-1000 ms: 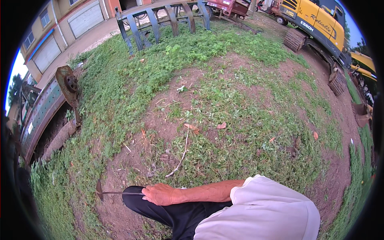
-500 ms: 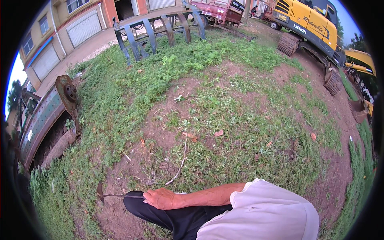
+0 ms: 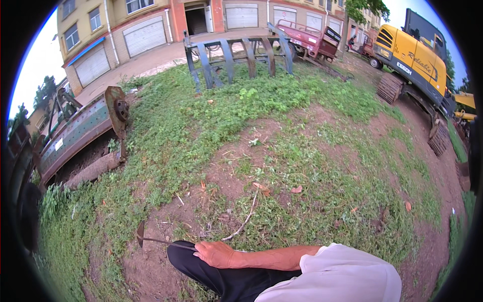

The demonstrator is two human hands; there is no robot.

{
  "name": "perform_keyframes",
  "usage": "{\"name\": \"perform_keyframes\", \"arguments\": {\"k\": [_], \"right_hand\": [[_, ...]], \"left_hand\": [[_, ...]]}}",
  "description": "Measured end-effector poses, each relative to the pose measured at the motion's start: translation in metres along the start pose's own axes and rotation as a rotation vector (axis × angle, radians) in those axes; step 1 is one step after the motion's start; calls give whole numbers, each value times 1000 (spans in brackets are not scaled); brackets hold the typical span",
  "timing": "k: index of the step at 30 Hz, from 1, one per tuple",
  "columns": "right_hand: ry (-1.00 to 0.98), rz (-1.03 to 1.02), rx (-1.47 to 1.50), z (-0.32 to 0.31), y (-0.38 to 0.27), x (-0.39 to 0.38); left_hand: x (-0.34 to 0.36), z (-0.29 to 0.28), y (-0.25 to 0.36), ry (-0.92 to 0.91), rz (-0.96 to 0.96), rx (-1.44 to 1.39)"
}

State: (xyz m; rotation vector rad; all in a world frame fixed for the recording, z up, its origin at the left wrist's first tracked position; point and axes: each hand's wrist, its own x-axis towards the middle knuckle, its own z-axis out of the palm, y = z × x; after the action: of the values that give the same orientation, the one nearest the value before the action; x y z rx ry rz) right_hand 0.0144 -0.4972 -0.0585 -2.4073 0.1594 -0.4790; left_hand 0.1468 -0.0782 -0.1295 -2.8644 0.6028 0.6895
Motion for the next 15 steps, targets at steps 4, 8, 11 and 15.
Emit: {"name": "perform_keyframes", "arguments": {"k": [4,8,11,15], "right_hand": [[69,-90,-1,5,3,-2],[-31,-31,-44,1,-5,-2],[-33,-73,-57,13,0,-1],[5,-82,-27,17,8,2]], "left_hand": [[-5,14,-2,104,28,-112],[-10,15,-1,128,97,-48],[-12,24,-3,88,30,-103],[-39,-14,21,211,-53,-268]]}}
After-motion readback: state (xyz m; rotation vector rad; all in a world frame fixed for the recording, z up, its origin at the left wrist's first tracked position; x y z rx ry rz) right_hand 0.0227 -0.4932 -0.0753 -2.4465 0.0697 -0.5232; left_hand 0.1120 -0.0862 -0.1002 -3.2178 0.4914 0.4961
